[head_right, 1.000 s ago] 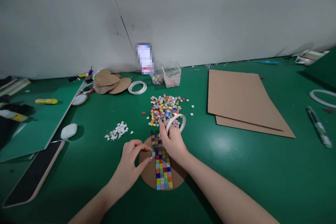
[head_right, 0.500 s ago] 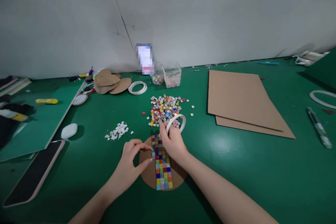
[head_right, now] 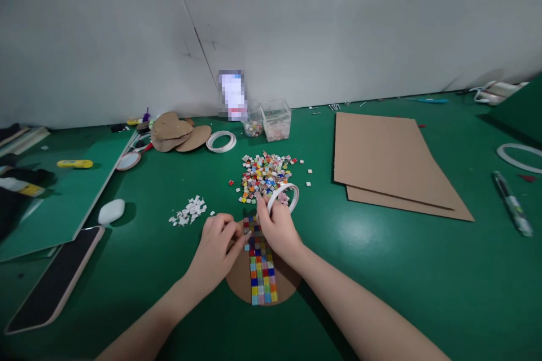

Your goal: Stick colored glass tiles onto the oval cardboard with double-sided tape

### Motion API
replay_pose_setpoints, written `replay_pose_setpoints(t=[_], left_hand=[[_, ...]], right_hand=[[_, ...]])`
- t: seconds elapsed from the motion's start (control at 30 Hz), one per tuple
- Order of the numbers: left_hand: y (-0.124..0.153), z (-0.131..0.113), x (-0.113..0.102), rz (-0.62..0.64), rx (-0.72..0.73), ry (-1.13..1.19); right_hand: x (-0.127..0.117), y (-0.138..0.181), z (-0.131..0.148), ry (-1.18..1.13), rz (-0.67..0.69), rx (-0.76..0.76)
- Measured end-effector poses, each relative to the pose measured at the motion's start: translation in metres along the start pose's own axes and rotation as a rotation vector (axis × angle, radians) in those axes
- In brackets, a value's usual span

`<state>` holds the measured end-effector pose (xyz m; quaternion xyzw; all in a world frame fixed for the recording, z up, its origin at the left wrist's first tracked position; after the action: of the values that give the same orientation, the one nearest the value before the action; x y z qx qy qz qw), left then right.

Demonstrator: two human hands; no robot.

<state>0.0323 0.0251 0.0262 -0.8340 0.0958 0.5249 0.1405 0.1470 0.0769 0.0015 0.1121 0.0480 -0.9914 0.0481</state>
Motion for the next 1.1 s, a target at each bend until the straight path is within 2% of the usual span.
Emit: replay_pose_setpoints(t=[0.13, 0.33, 1.1], left_hand=[[0.008, -0.002, 0.001, 0.06, 0.022, 0.092], [0.017, 0.007, 0.004, 0.137, -0.02, 0.192], [0.023, 0.014, 0.012, 0.125, -0.154, 0.282]], right_hand=[[0.0, 0.001, 0.0, 0.002, -0.003, 0.006], [0.001, 0.001, -0.001, -0.038, 0.014, 0.02], [0.002, 0.001, -0.002, -0.011, 0.028, 0.02]])
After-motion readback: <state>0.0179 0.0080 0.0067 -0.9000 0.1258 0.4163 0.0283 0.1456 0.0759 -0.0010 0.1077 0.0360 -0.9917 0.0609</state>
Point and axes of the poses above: each hand's wrist, its own y-axis away from the middle knuckle, its own x-axis out of the palm, z = x × y, the point moved 9 cm from there along -y, towards the middle knuckle, and after that the axes turned 1 degree about x, right-handed, at the moved point
